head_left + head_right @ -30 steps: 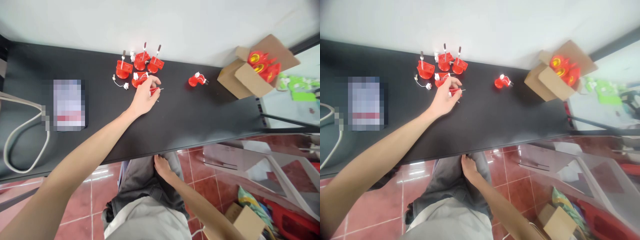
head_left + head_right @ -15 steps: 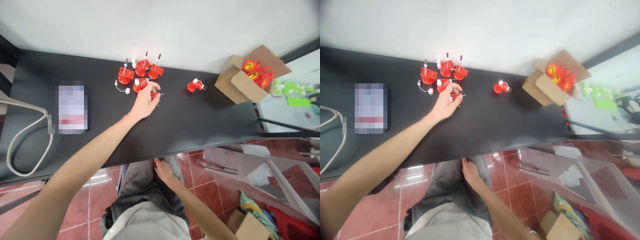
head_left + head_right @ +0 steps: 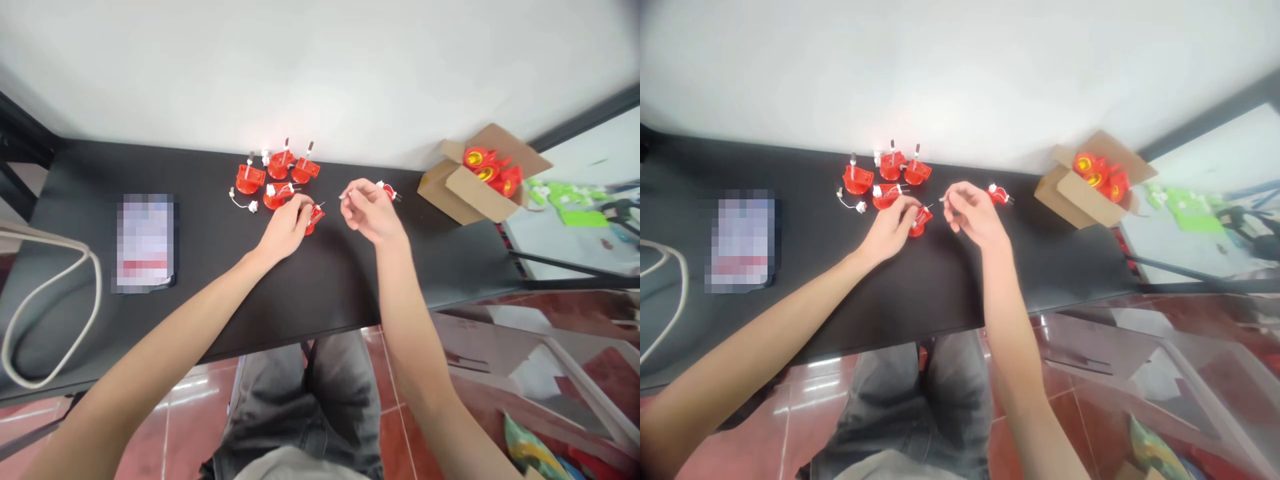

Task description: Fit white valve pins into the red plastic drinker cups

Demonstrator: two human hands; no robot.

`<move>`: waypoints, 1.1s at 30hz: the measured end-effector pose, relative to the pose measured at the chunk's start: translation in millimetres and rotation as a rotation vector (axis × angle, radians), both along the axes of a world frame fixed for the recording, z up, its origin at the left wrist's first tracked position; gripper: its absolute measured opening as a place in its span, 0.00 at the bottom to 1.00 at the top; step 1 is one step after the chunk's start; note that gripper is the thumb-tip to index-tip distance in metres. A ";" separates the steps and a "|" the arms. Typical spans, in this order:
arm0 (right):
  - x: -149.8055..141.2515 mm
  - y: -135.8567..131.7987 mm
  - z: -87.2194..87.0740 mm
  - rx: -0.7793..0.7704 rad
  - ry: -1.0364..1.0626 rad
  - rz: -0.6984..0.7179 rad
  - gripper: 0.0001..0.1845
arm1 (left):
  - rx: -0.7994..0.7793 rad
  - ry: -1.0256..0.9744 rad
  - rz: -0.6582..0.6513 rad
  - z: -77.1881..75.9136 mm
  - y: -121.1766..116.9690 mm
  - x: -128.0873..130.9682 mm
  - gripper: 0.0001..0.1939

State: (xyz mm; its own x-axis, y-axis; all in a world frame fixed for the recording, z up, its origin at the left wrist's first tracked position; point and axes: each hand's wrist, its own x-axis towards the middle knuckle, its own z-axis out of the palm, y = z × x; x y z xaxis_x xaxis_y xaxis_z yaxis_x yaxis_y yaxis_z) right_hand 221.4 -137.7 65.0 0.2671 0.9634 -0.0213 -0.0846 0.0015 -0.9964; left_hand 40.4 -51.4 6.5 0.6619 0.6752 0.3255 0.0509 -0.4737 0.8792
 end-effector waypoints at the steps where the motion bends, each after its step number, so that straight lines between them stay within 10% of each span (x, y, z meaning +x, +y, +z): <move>1: 4.9 12.5 -10.8 0.015 0.031 -0.023 0.24 | 0.022 0.007 0.012 1.1 -0.4 -1.0 0.08; 8: 15.3 16.5 -42.7 -0.027 0.054 -0.066 0.26 | 0.181 -0.088 0.089 9.1 -6.0 -5.7 0.06; 33: -10.3 6.4 -18.0 -0.054 -0.418 -0.018 0.10 | 0.171 -0.047 0.129 3.9 -3.7 -5.0 0.04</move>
State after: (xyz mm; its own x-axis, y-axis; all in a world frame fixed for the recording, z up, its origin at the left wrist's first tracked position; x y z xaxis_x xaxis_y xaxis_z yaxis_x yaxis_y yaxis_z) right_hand 211.1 -131.3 47.0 0.2806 0.9589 0.0421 0.3268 -0.0542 -0.9435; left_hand 35.4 -55.2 10.5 0.5549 0.6861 0.4704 0.0821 -0.6079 0.7898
